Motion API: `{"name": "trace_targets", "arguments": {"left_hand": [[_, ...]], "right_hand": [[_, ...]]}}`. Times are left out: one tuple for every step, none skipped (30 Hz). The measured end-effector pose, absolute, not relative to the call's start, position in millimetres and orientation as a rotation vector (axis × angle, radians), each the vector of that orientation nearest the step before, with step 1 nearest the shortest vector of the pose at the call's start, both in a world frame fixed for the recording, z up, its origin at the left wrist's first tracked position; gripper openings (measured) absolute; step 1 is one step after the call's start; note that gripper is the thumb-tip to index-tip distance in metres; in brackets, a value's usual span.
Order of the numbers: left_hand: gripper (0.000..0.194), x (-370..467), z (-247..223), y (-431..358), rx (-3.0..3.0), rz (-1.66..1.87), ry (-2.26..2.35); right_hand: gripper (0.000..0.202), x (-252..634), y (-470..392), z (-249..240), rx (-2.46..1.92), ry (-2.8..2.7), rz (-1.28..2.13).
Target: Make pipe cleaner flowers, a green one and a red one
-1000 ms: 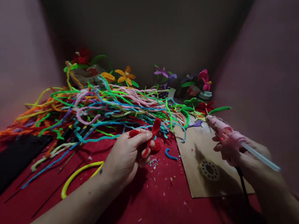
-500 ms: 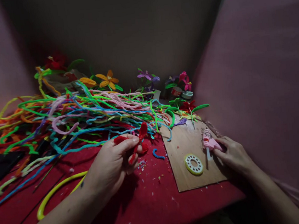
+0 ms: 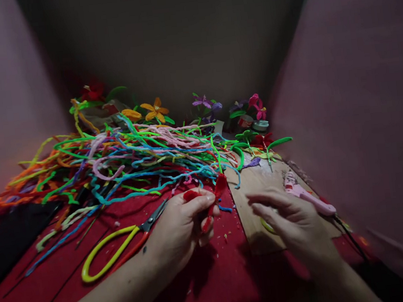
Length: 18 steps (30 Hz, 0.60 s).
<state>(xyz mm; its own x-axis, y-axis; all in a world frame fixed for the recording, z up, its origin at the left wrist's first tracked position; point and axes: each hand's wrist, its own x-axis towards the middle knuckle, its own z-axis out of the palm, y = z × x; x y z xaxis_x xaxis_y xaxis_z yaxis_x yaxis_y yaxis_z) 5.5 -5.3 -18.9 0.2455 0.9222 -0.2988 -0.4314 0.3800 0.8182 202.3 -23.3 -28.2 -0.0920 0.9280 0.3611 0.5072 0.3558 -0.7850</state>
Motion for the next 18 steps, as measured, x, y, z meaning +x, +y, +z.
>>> {"name": "trace_targets", "arguments": {"left_hand": [[0.01,6,-19,-6,0.678,1.023,0.87],[0.011,7,-19,-8,0.681,1.028,0.861],[0.012,7,-19,-8,0.681,1.034,0.857],[0.012,6,-18,-9,0.677,1.041,0.856],[0.013,6,-18,-9,0.667,1.047,0.856],[0.012,5,-17,-9,0.65,1.055,0.856],[0.012,4,-17,-10,0.631,1.06,0.855],[0.011,3,-17,-10,0.617,1.061,0.85],[0.01,3,-17,-10,0.609,1.065,0.84],[0.01,2,-18,-10,0.609,1.07,0.826],[0.01,2,-19,-10,0.614,1.074,0.809],[0.01,2,-21,-10,0.623,1.073,0.787],[0.01,2,-23,-10,0.633,1.065,0.761],[0.009,2,-25,-10,0.644,1.055,0.734],[0.009,2,-27,-9,0.653,1.045,0.71],[0.009,2,-28,-9,0.664,1.037,0.692],[0.009,2,-29,-9,0.674,1.034,0.683],[0.009,3,-29,-9,0.682,1.036,0.678]], "right_hand": [[0.015,185,-25,-29,-1.206,-1.652,0.76],[0.014,171,-26,-31,-1.162,-1.568,0.877],[0.013,160,-27,-33,-1.136,-1.488,0.943],[0.013,152,-26,-36,-1.122,-1.421,0.992],[0.014,146,-25,-38,-1.11,-1.361,1.041],[0.015,142,-24,-41,-1.095,-1.312,1.104],[0.018,140,-22,-43,-1.075,-1.27,1.189],[0.021,138,-21,-44,-1.05,-1.235,1.288],[0.023,137,-19,-45,-1.026,-1.207,1.389],[0.025,136,-18,-45,-1.005,-1.179,1.476],[0.026,135,-17,-46,-0.994,-1.157,1.537],[0.027,134,-17,-46,-0.995,-1.143,1.574],[0.026,134,-17,-47,-1.01,-1.134,1.587],[0.025,133,-17,-47,-1.034,-1.124,1.586],[0.024,133,-17,-48,-1.065,-1.115,1.577],[0.024,133,-18,-48,-1.093,-1.109,1.561],[0.023,133,-17,-49,-1.111,-1.104,1.542],[0.023,133,-17,-50,-1.114,-1.101,1.528]]}}
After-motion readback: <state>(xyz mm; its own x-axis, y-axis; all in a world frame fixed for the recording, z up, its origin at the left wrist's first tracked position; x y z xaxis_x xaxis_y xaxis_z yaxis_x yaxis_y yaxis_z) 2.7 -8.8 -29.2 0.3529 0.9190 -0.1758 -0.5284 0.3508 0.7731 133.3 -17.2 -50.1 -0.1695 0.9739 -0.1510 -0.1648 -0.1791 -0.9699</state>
